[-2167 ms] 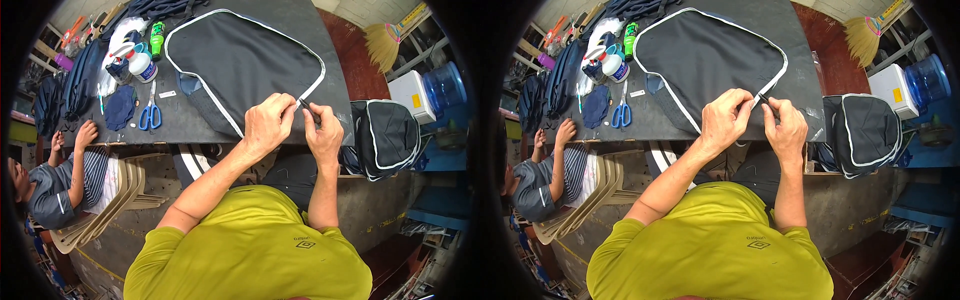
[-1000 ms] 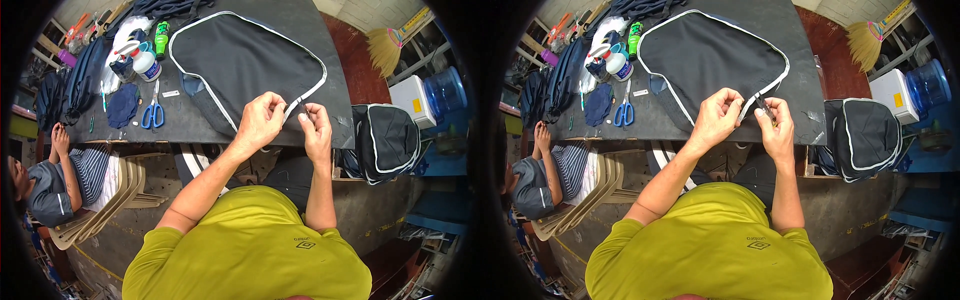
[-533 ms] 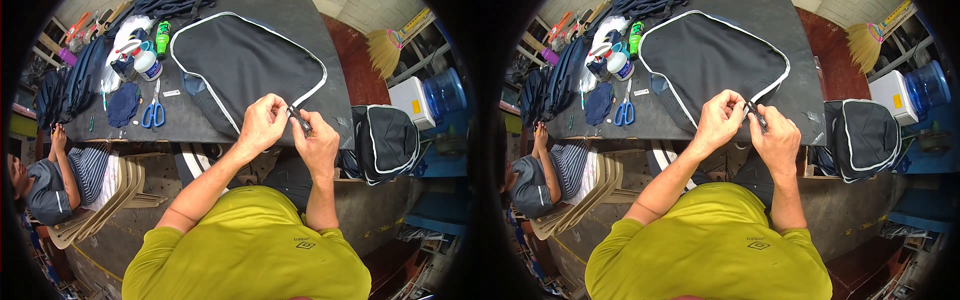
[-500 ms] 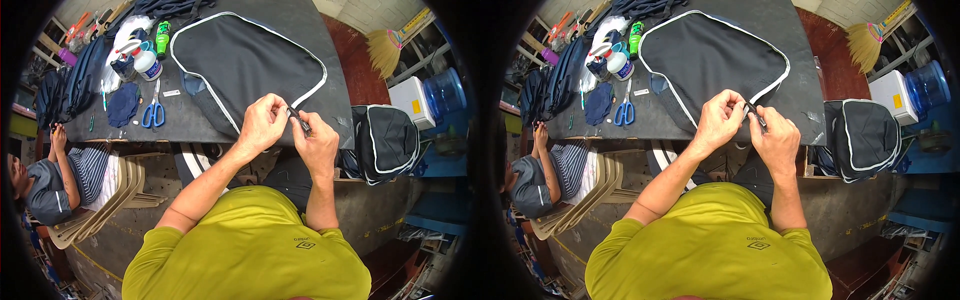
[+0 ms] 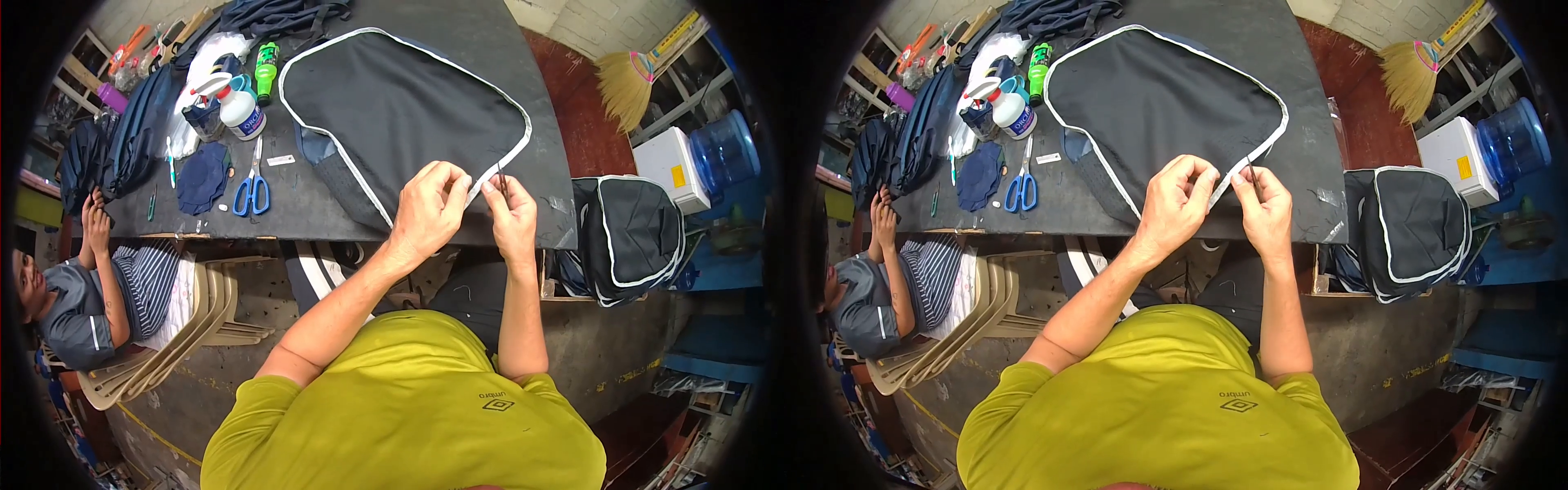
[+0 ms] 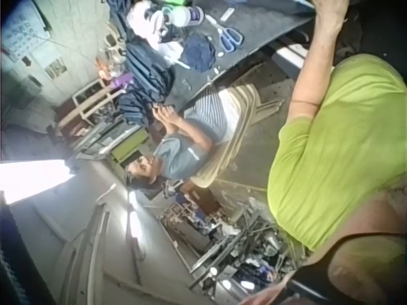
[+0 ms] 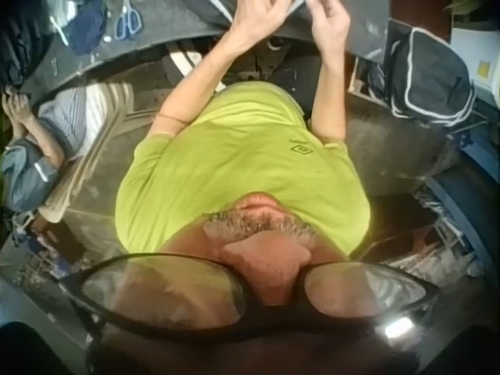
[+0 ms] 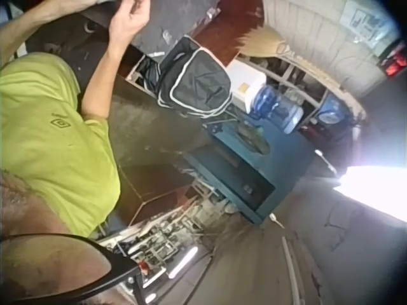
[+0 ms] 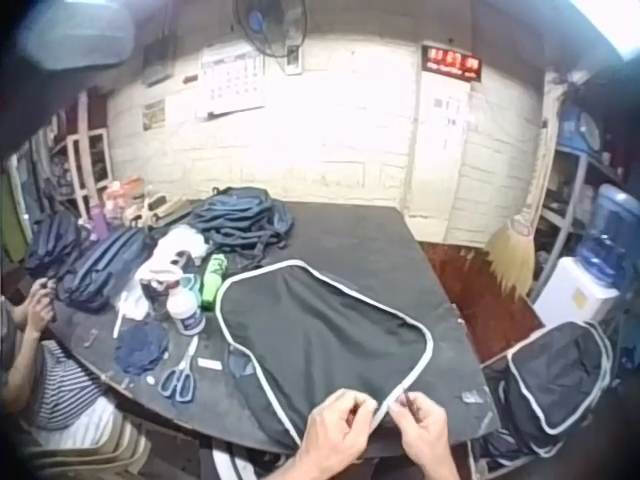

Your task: The recorder is assembling and trimming the edges of a backpack panel on a factory workbench.

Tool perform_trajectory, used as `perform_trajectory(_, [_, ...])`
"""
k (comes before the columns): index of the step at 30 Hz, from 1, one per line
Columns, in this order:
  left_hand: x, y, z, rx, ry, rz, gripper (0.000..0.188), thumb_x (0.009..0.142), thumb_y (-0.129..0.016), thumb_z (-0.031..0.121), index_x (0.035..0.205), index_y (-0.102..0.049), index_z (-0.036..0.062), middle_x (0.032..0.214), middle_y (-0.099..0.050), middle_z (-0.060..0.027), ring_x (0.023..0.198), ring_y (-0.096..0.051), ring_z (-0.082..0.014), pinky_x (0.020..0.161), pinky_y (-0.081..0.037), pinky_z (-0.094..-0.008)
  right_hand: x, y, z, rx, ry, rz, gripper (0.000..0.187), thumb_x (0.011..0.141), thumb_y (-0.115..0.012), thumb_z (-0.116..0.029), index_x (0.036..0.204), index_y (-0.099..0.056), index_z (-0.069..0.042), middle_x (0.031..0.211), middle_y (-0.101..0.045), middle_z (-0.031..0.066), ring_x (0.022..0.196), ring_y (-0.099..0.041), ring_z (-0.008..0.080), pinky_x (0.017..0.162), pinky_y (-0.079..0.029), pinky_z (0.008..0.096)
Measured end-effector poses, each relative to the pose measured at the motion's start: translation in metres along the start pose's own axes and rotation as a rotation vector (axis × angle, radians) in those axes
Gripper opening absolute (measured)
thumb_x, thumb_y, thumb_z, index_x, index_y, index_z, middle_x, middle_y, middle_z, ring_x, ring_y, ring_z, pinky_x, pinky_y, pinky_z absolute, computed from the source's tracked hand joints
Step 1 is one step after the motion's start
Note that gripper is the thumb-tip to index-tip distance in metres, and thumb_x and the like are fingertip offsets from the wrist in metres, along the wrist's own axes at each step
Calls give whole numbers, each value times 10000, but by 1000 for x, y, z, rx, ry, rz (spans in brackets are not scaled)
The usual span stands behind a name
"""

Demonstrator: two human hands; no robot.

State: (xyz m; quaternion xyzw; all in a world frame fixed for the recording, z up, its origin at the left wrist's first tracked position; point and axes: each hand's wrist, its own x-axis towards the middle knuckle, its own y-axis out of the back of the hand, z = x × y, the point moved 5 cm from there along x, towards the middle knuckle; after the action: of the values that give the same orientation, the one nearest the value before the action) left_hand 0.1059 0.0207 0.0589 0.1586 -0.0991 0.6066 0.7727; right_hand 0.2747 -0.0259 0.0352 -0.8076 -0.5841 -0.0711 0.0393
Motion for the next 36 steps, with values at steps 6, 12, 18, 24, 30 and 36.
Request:
perform_trajectory(6, [3, -2, 11, 148, -3, -14, 92, 963, -735, 72, 1025, -740, 4, 893, -724, -131, 729, -729, -270, 700, -590, -393, 3, 1, 12, 75, -31, -16, 99, 1108, -687, -151, 1062, -718, -69, 902, -633, -97, 724, -472, -6, 630, -384, 195])
perform_trajectory(12, [8, -9, 9, 294, -153, -35, 86, 960, -753, 58, 1031, -749, 9, 892, -728, -84, 636, -654, -148, 626, -550, -313, 3, 1, 10, 68, 3, -21, 131, 1109, -676, -107, 1121, -730, 12, 969, -687, -49, 869, -558, 32, 773, -465, 222])
perform_trajectory(18, [7, -4, 2, 225, -62, 22, 96, 961, -730, 17, 1054, -722, -2, 900, -723, -102, 647, -659, -153, 622, -552, -326, 0, 4, 9, 8, 7, 10, 145, 1109, -683, -106, 1138, -734, 26, 984, -700, -43, 884, -564, 33, 789, -471, 220])
perform_trajectory(24, [5, -5, 4, 195, -160, 8, 89, 948, -748, 21, 1032, -728, -2, 897, -717, -105, 650, -672, -167, 618, -558, -333, 0, -1, 4, -2, 37, -4, 107, 1115, -675, -109, 1119, -721, -12, 966, -656, -70, 832, -526, 11, 723, -435, 201])
perform_trajectory(30, [6, -11, 4, 318, -166, -26, 92, 921, -759, 8, 999, -712, 7, 883, -708, -97, 660, -686, -200, 626, -568, -338, 0, 2, 8, -14, 54, -2, 108, 1114, -672, -94, 1128, -721, 2, 1000, -674, -53, 888, -553, 22, 776, -460, 207])
perform_trajectory(36, [5, -4, 4, 204, -104, 38, 89, 923, -759, 2, 995, -707, 7, 877, -703, -102, 654, -685, -186, 621, -565, -326, -2, 3, 7, -38, 3, -2, 105, 1114, -673, -90, 1129, -723, 1, 1011, -691, -42, 914, -576, 29, 804, -473, 211])
